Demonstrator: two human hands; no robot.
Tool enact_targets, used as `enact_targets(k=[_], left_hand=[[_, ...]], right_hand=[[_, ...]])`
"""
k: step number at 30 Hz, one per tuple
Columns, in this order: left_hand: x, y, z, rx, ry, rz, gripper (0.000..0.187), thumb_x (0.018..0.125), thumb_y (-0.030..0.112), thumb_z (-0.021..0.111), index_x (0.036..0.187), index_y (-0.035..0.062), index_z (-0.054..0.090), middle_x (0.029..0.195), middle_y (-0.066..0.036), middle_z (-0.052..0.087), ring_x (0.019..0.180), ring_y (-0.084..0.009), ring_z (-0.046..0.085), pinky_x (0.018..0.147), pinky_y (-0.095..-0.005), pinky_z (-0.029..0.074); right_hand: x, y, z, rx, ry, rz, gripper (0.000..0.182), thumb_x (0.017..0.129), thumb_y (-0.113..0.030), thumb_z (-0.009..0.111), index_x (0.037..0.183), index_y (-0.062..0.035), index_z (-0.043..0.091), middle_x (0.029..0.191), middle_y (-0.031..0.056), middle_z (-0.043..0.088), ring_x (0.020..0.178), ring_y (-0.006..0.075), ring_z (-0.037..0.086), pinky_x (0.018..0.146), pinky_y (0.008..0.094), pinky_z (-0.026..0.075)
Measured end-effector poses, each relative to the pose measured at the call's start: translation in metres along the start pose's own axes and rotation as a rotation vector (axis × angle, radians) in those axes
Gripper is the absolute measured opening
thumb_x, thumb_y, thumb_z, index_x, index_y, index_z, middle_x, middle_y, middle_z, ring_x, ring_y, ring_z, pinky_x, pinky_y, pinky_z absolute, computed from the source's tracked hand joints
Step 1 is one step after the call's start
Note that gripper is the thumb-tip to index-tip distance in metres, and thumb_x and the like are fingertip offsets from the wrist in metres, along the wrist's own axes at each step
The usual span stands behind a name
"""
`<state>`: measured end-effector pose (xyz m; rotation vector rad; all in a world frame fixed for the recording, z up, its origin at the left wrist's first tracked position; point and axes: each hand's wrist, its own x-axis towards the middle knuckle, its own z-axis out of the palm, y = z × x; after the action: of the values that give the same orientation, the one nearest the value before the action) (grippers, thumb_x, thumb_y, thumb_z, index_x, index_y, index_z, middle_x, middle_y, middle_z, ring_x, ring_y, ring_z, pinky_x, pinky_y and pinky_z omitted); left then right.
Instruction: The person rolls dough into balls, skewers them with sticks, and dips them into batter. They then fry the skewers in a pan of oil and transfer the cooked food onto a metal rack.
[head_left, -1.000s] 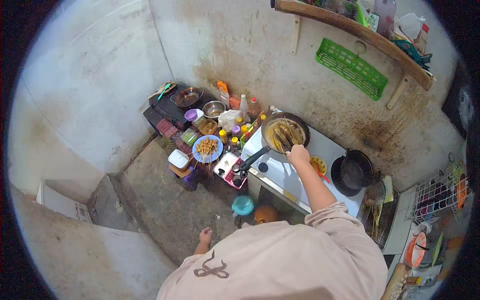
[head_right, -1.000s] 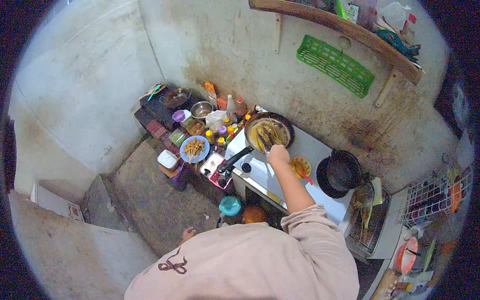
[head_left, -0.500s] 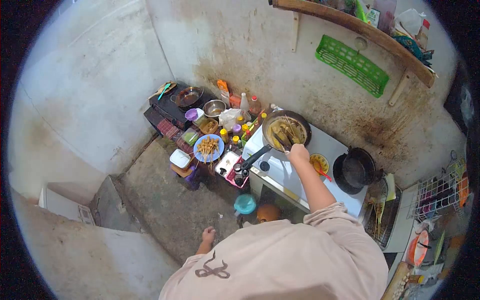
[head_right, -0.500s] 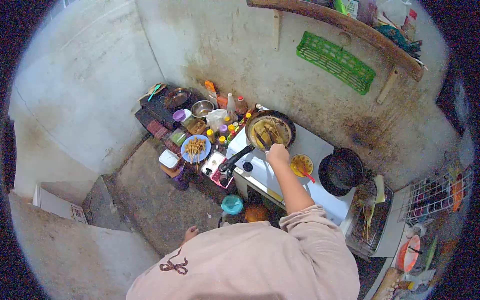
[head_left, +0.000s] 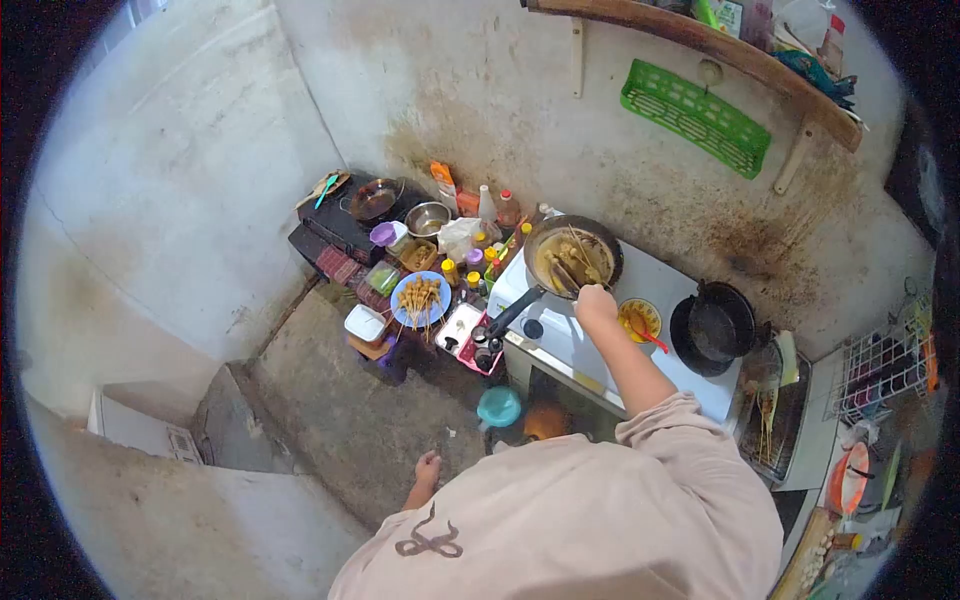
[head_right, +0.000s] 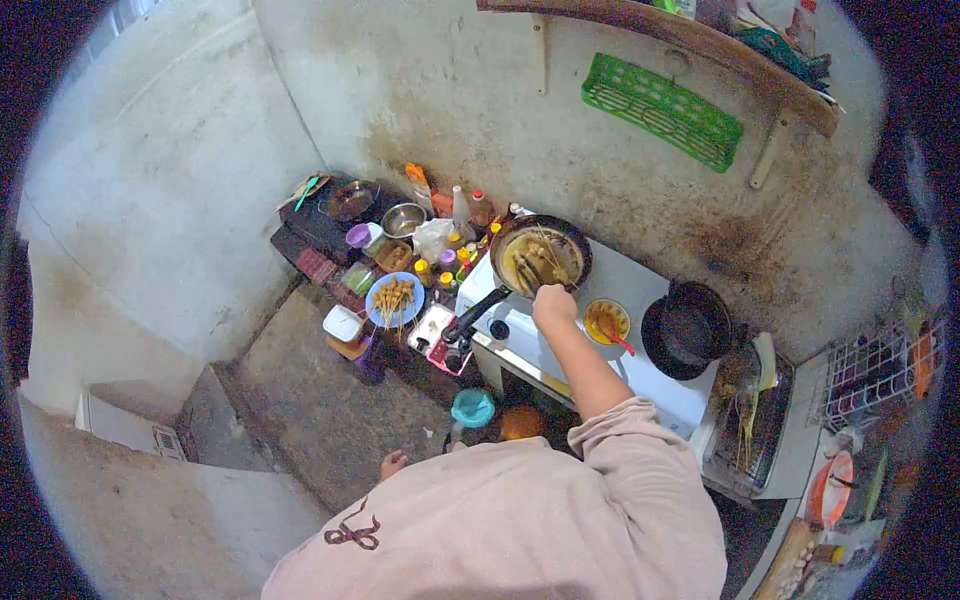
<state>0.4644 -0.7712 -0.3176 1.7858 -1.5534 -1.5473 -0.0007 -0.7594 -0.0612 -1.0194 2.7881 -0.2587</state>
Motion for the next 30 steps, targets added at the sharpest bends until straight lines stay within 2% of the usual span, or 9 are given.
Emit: enact_targets(k=[1,4,7,10,13,16,20,23,30], left_hand=[[0.002,-0.002,0.0,-0.062,-0.016,-0.016,0.044,0.072,0.025,0.064,0.11,0.0048,0.052,0.101,-0.012,0.057,0.091,-0.0202,0.054,0.078,-0.0327,0.043],[0.005,-0.002,0.001,0.082,0.02,0.077,0.039,0.075,0.014,0.056,0.111,0.0014,0.048,0.095,-0.01,0.056,0.081,-0.0181,0.054,0.067,-0.029,0.046],[0.004,0.004,0.001,-0.006,-0.053,-0.056,0.038,0.075,0.015,0.056,0.111,0.0038,0.049,0.095,-0.009,0.056,0.073,-0.0166,0.054,0.057,-0.0285,0.046],[0.016,-0.012,0.005,-0.029,0.015,-0.021,0.037,0.075,0.014,0.057,0.111,0.0068,0.05,0.09,-0.007,0.056,0.063,-0.0144,0.052,0.049,-0.0276,0.043],[0.016,-0.012,0.002,0.065,-0.003,-0.056,0.038,0.074,0.015,0.058,0.111,0.0094,0.05,0.089,-0.006,0.056,0.062,-0.0147,0.052,0.05,-0.0279,0.043],[0.018,-0.017,0.002,-0.091,-0.038,-0.063,0.038,0.074,0.014,0.058,0.111,0.0066,0.05,0.091,-0.008,0.056,0.069,-0.0161,0.054,0.054,-0.0281,0.045],[0.009,-0.005,-0.002,0.053,-0.022,-0.036,0.038,0.075,0.014,0.057,0.11,0.0027,0.049,0.094,-0.009,0.056,0.075,-0.0167,0.055,0.061,-0.0287,0.046],[0.006,0.004,-0.006,0.065,-0.019,-0.032,0.04,0.075,0.015,0.057,0.111,0.0014,0.048,0.094,-0.009,0.056,0.076,-0.0166,0.055,0.063,-0.0289,0.046],[0.01,-0.006,-0.009,-0.035,-0.023,-0.046,0.04,0.075,0.014,0.057,0.112,0.0021,0.048,0.094,-0.009,0.056,0.077,-0.0169,0.055,0.065,-0.0292,0.046]], right_hand=[[-0.007,-0.004,-0.011,0.009,-0.013,-0.017,0.025,0.073,-0.021,0.058,0.087,-0.0007,0.062,0.092,0.0182,0.058,0.084,0.0306,0.058,0.072,0.0375,0.048],[-0.009,-0.002,-0.014,0.04,-0.009,-0.019,0.026,0.072,-0.023,0.059,0.085,-0.0003,0.062,0.09,0.019,0.059,0.083,0.0317,0.058,0.072,0.0372,0.048],[-0.008,-0.002,-0.021,0.064,-0.023,0.0,0.029,0.073,-0.026,0.06,0.084,0.0001,0.061,0.09,0.0202,0.058,0.083,0.0323,0.058,0.072,0.0368,0.048],[-0.008,0.0,-0.021,0.082,-0.013,0.027,0.034,0.072,-0.031,0.061,0.085,0.0001,0.061,0.091,0.0201,0.058,0.083,0.0321,0.058,0.072,0.0377,0.047],[-0.01,0.001,-0.022,0.073,0.021,0.054,0.037,0.071,-0.033,0.061,0.086,0.0001,0.061,0.09,0.0198,0.058,0.083,0.0319,0.058,0.071,0.0382,0.047],[-0.01,-0.001,-0.022,0.075,0.017,0.046,0.037,0.071,-0.033,0.062,0.086,0.0002,0.061,0.091,0.0193,0.058,0.083,0.0319,0.058,0.071,0.0382,0.047],[-0.017,-0.008,-0.027,0.048,-0.036,0.005,0.03,0.074,-0.027,0.058,0.087,0.0006,0.06,0.093,0.0208,0.056,0.084,0.0326,0.057,0.073,0.0385,0.047],[-0.008,-0.006,-0.012,0.031,0.036,0.016,0.029,0.075,-0.025,0.058,0.088,0.0001,0.06,0.094,0.02,0.056,0.085,0.0329,0.057,0.072,0.039,0.047],[-0.012,-0.003,-0.019,0.05,0.038,0.062,0.035,0.073,-0.031,0.06,0.087,0.0002,0.059,0.092,0.0189,0.056,0.085,0.0328,0.056,0.072,0.0388,0.046]])
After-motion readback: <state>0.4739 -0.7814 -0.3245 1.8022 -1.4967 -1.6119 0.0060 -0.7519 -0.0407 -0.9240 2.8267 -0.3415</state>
